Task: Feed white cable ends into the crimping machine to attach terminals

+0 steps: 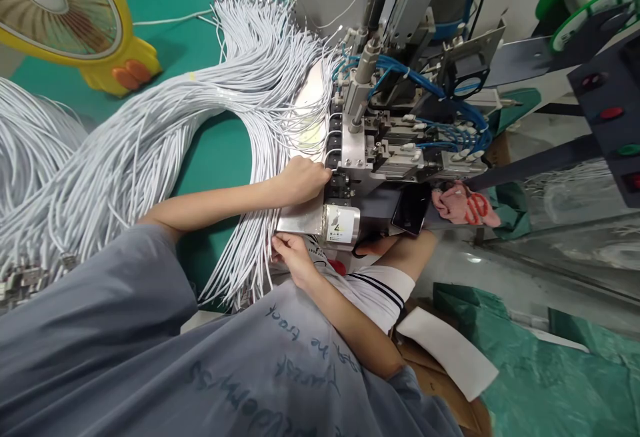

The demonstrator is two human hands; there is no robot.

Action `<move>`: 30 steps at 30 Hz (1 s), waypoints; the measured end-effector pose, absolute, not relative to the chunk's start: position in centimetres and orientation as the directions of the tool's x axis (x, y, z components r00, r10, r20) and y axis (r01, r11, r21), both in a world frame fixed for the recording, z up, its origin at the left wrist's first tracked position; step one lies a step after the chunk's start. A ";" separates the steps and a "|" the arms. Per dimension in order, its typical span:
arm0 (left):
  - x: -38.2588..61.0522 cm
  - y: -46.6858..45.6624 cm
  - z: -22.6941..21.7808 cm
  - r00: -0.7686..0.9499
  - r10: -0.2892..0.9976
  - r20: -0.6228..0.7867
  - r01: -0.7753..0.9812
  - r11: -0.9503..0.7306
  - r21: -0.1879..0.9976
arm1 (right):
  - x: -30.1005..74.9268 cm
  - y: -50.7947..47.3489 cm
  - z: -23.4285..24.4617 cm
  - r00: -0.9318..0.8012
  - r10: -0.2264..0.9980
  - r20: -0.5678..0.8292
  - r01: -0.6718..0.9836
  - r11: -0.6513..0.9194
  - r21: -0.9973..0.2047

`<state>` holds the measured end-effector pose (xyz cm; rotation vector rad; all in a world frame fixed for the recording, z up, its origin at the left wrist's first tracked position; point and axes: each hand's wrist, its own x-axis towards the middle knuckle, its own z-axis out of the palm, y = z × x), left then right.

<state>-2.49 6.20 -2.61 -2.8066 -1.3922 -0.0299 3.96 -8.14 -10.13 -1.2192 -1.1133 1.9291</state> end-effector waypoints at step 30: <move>-1.4 4.1 -1.4 0.705 0.649 0.286 0.236 -0.596 0.768 | 14.2 -1.6 -5.2 0.270 0.959 0.083 -0.063 0.104 -0.993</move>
